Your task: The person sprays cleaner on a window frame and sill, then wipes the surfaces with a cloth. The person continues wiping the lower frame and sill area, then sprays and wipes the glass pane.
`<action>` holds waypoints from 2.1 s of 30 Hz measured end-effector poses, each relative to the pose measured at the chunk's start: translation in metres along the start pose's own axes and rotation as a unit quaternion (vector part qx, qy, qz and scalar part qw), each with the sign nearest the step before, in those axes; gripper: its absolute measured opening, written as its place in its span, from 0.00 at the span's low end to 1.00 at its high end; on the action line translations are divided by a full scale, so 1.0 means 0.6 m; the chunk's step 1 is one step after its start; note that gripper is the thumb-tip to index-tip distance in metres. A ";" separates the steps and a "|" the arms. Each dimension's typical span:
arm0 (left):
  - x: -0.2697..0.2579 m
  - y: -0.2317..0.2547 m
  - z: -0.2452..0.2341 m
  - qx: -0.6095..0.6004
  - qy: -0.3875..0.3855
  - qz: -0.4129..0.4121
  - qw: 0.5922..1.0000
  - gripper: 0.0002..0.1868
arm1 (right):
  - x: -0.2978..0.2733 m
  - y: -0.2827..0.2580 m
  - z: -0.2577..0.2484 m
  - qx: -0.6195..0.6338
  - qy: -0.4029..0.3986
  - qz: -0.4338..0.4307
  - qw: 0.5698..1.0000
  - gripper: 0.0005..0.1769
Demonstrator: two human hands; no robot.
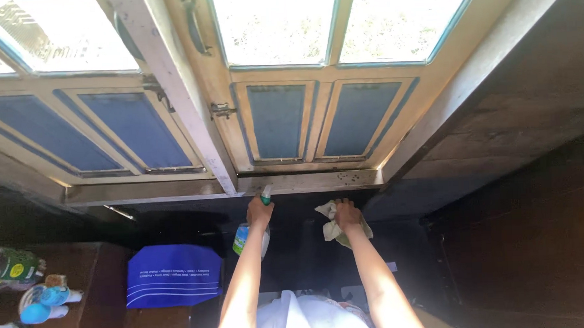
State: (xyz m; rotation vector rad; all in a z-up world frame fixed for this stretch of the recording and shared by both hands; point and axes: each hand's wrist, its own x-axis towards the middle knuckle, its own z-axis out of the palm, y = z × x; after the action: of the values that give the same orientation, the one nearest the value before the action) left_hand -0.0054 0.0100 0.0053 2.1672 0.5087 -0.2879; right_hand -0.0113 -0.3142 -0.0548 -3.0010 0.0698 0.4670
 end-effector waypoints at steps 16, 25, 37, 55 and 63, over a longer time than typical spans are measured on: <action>-0.001 -0.009 -0.025 0.020 0.155 -0.059 0.986 0.28 | 0.040 0.006 0.040 -0.028 -0.018 0.010 0.999 0.30; -0.012 0.018 0.021 -0.043 0.175 -0.104 0.978 0.24 | 0.082 0.050 0.073 -0.019 -0.015 0.005 1.000 0.28; -0.028 0.091 0.117 -0.035 0.104 -0.092 0.990 0.31 | 0.038 0.116 0.018 -0.131 0.005 -0.006 0.991 0.23; -0.055 0.221 0.327 -0.066 0.023 -0.054 0.996 0.23 | 0.024 0.309 0.033 0.007 -0.009 0.048 0.999 0.15; -0.067 0.269 0.376 -0.116 -0.076 0.030 0.990 0.12 | 0.015 0.325 0.012 -0.016 -0.043 0.053 0.998 0.08</action>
State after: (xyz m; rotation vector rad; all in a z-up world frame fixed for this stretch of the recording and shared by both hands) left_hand 0.0267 -0.2685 0.0001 1.9127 0.3711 -0.3418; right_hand -0.0165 -0.5075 -0.0828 -3.0140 0.2174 0.6119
